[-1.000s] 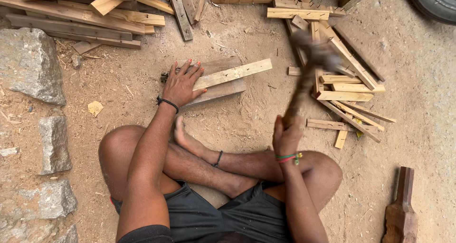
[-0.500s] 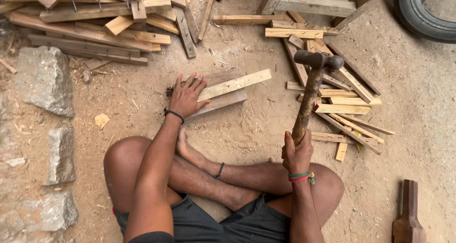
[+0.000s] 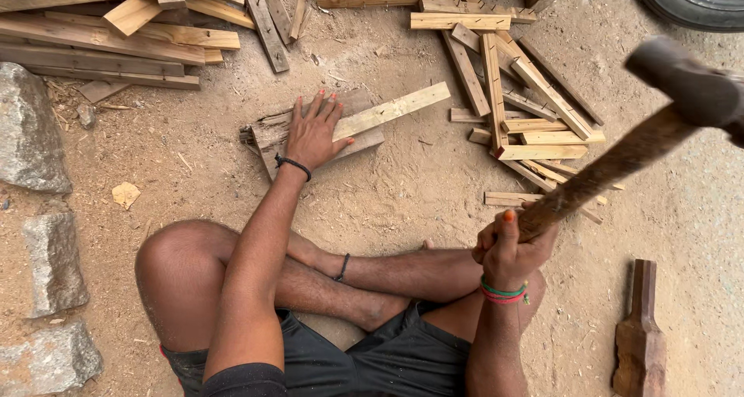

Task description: The person sits on the ground and uses a hammer to split small wooden planks placed on a larger wooden block. They repeatedly pick up planks, position them, strike them to split them, and then toss the split pieces aside.

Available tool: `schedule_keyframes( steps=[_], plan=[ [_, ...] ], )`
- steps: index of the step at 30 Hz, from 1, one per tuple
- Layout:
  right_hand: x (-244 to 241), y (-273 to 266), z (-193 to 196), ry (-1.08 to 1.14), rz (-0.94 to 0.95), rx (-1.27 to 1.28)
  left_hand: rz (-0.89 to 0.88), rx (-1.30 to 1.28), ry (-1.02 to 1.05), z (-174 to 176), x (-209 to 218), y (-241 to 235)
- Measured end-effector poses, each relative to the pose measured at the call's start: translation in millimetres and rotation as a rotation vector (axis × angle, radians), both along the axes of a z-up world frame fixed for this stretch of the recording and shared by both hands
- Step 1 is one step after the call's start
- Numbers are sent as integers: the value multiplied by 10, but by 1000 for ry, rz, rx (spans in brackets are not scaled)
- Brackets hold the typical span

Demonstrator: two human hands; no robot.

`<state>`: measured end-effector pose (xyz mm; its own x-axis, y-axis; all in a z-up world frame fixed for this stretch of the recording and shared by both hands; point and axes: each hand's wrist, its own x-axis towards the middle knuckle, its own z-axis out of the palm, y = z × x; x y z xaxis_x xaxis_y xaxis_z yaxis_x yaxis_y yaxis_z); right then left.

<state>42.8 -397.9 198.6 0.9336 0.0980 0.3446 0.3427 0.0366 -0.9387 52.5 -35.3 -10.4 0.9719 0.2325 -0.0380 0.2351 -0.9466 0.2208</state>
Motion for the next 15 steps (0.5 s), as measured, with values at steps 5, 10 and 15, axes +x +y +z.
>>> schedule_keyframes(
  steps=[5, 10, 15],
  plan=[
    [168, 97, 325, -184, -70, 193, 2, -3, 20, 30, -3, -22],
    [440, 187, 133, -240, -6, 217, 5, 0, -43, 31, -7, -32],
    [325, 358, -1197, 48, 13, -826, 13, -20, 61, 139, 31, -19]
  ],
)
